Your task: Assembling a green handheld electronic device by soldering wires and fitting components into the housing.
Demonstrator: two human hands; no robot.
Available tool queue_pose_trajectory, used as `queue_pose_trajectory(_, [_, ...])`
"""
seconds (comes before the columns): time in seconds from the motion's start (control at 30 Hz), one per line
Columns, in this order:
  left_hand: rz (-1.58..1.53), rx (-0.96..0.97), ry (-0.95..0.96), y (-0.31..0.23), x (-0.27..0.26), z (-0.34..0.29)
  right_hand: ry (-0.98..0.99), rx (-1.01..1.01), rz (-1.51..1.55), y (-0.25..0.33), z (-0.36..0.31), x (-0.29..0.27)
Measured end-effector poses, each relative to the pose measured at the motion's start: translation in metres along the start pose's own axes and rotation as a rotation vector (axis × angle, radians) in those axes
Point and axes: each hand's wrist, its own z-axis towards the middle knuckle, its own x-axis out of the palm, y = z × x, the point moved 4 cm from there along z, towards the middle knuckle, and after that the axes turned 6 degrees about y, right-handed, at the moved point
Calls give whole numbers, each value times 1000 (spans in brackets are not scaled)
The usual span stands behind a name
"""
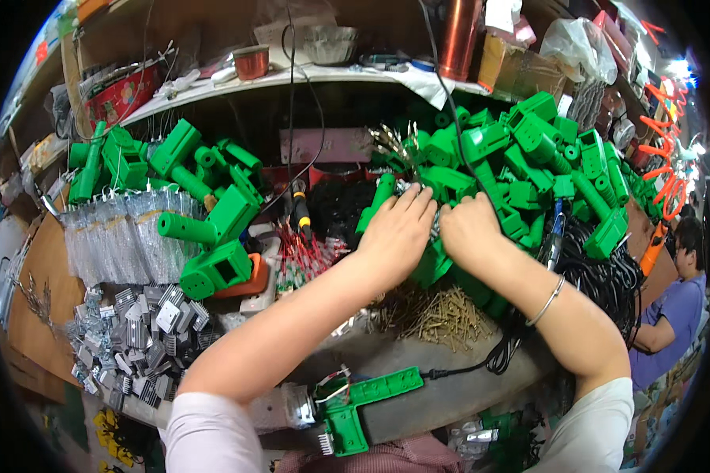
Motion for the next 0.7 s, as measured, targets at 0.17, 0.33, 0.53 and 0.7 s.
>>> queue_pose_trajectory(0.17, [165, -26, 131, 35, 77, 55, 15, -29, -44, 6, -4, 4])
queue_pose_trajectory(0.33, [331, -73, 123, 54, 89, 63, -79, 39, 141, -6, -1, 18])
queue_pose_trajectory(0.53, [396, -105, 188, 61, 87, 70, -104, -28, 55, 5, -15, 15])
queue_pose_trajectory(0.7, [375, -120, 194, 67, 91, 70, -65, -81, -93, 22, -23, 4])
